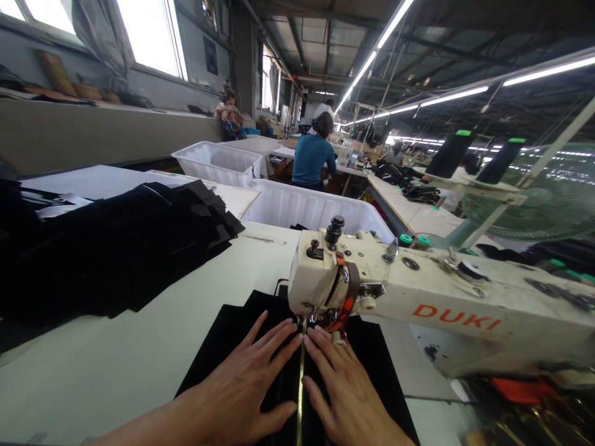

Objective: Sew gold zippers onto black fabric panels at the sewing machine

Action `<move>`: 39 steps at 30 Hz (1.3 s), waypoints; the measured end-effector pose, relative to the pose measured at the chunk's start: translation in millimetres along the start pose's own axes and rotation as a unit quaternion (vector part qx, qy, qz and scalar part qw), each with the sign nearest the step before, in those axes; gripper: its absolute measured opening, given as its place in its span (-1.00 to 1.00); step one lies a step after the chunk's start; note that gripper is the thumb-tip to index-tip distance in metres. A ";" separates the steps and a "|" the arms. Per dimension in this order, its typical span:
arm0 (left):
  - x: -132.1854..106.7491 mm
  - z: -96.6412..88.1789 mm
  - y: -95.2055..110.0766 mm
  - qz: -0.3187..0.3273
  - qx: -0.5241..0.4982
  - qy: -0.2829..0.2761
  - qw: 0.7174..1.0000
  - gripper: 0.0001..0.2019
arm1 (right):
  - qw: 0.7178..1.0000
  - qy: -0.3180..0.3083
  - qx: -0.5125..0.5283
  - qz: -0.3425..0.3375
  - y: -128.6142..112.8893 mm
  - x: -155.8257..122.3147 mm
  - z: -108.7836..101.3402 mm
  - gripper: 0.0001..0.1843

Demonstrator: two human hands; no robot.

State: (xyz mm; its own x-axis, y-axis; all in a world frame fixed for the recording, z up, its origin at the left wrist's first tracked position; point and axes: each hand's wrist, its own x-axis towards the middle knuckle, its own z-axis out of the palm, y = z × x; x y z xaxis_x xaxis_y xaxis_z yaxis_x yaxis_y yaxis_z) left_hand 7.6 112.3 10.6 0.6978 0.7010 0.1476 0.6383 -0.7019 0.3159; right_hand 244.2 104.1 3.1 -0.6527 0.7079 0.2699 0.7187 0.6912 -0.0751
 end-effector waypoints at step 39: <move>-76.7 -48.6 53.0 -0.118 -0.273 -0.021 0.955 -0.61 | 0.989 -0.018 0.147 0.012 -50.0 -38.9 -46.2 -0.76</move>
State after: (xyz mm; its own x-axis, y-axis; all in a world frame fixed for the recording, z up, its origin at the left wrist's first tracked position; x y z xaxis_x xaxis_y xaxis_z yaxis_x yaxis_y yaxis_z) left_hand -27.9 27.4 61.5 0.5756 0.8175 -0.0218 0.5231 -0.3475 0.7782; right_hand 244.7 35.3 40.8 -0.6473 0.7263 0.2314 0.6375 0.6823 -0.3579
